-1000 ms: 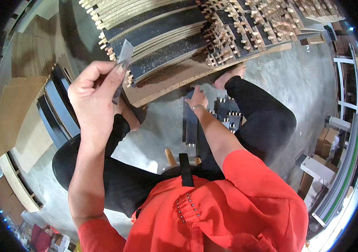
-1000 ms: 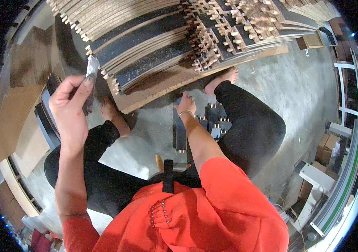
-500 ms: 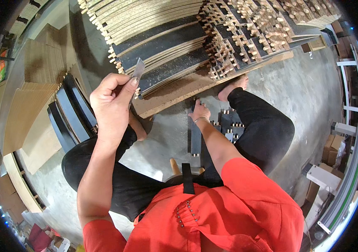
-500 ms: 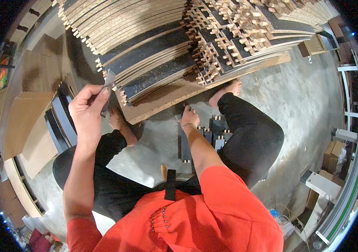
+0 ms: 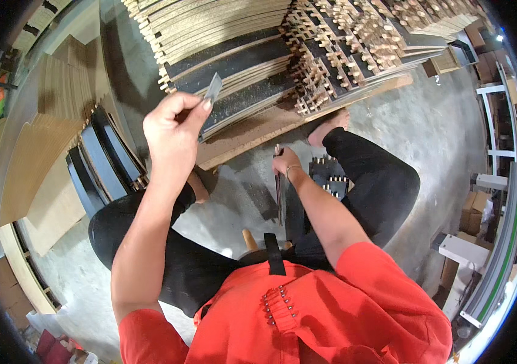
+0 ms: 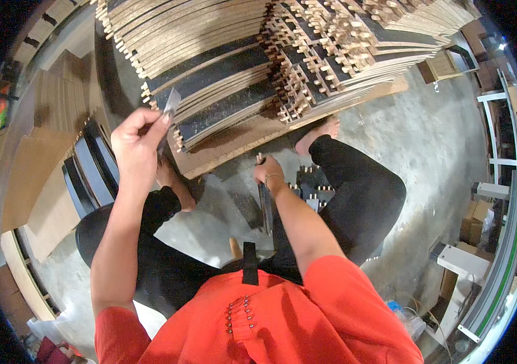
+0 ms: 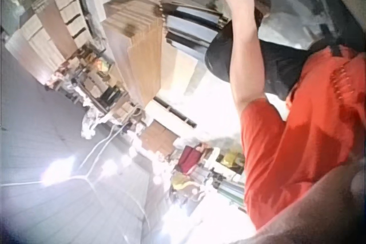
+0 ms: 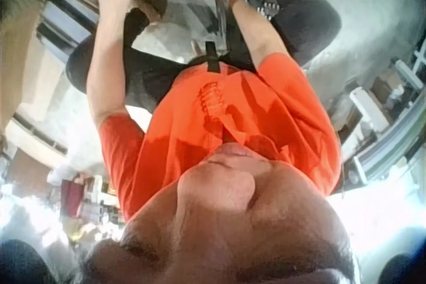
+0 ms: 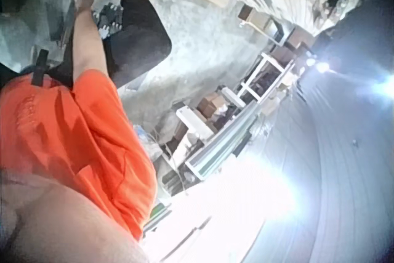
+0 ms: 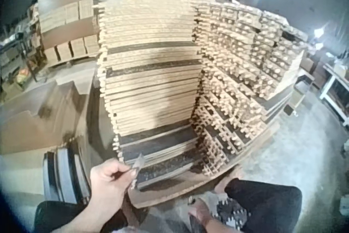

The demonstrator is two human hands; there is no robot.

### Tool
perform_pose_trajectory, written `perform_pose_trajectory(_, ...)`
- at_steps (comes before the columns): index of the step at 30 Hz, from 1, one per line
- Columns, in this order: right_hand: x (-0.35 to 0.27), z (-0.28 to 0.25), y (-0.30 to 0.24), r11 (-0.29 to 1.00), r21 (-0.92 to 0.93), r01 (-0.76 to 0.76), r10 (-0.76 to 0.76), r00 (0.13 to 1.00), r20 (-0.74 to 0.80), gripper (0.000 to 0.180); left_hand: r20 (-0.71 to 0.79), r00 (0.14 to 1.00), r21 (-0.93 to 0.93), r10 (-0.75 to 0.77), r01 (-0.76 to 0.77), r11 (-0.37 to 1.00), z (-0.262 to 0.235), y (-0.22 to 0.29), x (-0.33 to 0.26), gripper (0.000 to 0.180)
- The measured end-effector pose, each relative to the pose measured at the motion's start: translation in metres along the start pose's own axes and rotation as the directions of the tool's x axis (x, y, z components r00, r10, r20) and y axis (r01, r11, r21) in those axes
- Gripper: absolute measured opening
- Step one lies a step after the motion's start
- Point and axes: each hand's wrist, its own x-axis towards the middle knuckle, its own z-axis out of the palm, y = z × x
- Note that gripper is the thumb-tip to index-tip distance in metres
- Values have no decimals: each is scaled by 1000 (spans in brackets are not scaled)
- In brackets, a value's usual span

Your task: The recorder is using a piece of sandpaper to smooth the edges and surfaces of wooden furniture components.

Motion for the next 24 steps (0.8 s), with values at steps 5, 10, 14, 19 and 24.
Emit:
perform_pose_trajectory(5, -56, -72, -61, 947, 32, 319, -320, 944, 81, 52, -40, 999, -193, -16, 8, 981, -15, 10, 0, 4)
perform_pose_trajectory(10, -156, -150, -102, 521, 763, 383, -474, 873, -115, 58, -130, 988, -334, -83, 35, 942, -42, 5, 0, 4)
perform_pose_trajectory(14, -183, -155, -91, 295, 762, 577, -546, 756, -361, 66, -172, 980, -334, -103, 41, 942, -49, 9, -8, 4)
perform_pose_trajectory(19, -171, -127, -107, 132, 727, 673, -375, 713, -592, 72, -85, 985, -272, -151, 123, 954, -32, -14, -15, 4)
perform_pose_trajectory(24, -138, -106, -103, 81, 705, 704, -376, 677, -633, 66, -63, 997, -110, -49, 42, 993, -7, -32, -18, 5)
